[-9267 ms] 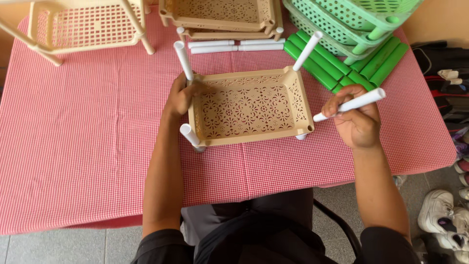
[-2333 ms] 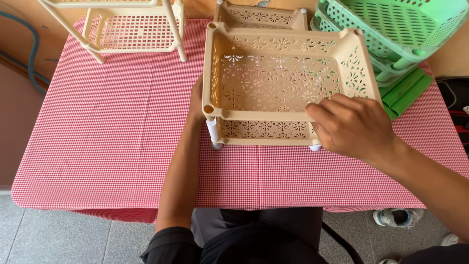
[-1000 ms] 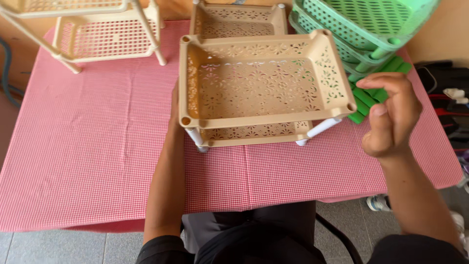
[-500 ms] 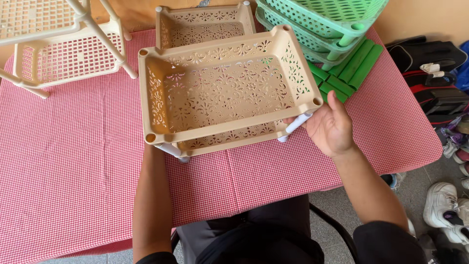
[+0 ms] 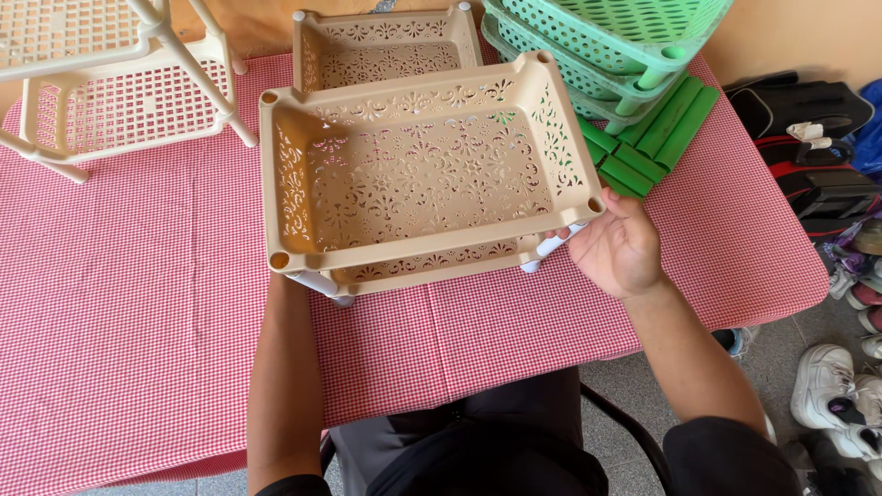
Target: The person assembles a beige plastic three-tier storage rack by inserting white poles into the corner holes of each tray and stacking the trays vertically. The person aligns and secures each tier, then places the completed rack on the table.
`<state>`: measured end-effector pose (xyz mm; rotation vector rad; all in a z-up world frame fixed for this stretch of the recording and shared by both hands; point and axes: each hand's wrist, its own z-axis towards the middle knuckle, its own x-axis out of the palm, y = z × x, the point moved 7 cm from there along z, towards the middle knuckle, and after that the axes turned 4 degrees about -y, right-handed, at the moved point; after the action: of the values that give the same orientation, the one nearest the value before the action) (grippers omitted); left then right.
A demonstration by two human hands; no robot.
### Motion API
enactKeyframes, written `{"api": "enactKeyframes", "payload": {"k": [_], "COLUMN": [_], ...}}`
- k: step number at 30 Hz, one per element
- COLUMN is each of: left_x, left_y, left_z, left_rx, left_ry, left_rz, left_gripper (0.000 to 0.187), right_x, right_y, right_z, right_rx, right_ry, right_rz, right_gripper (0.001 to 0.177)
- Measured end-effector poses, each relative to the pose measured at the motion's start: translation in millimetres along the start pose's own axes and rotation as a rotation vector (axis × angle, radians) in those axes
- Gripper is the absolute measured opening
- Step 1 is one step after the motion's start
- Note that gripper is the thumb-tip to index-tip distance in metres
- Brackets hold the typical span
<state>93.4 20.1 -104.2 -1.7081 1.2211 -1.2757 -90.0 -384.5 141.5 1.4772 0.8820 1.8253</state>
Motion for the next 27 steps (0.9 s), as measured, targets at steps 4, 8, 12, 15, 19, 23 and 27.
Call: {"api": "enactKeyframes", "payload": {"k": [4, 8, 12, 15, 19, 23, 27], "left_x": [-1.4, -1.1, -0.5, -0.5, 1.5, 2.9, -0.3], "left_y": [1.3, 1.5, -0.1, -1.8, -3.3, -6.1, -5.1], "left_z": [-0.3, -0.4, -0.8, -1.6, -2.3, -1.3, -2.5], "left_rx": [0.000, -0.006, -0.002, 0.010, 0.022, 0.046, 0.068], "left_ry": [-0.004, -0.006, -0.007, -0.015, -0.025, -0.035, -0.053], "left_rz": [-0.004, -0.005, -0.008, -0.015, -0.022, -0.030, -0.040], "left_gripper": [0.048, 0.046, 0.045, 0.045, 0.044, 0.043, 0.043], "right_x": [1.8, -1.2, -12.1, -37.3, -58.6, -61.1, -67.3], "right_y": [-2.2, 0.0, 7.1, 13.6, 18.9, 13.3, -0.5], "right_z": [-1.2, 3.2, 14.8, 34.7, 87.7, 142.0, 179.7], "right_rx": [-0.026, -0.020, -0.063, -0.087, -0.125, -0.083, 0.057], "right_ry": [0.038, -0.031, -0.036, -0.113, -0.107, -0.089, -0.051], "right_rz": [-0.016, -0.136, -0.351, -0.293, -0.343, -0.387, -0.359], "right_gripper": [0.042, 0.045, 0.054, 0.049, 0.036, 0.044, 0.050]}}
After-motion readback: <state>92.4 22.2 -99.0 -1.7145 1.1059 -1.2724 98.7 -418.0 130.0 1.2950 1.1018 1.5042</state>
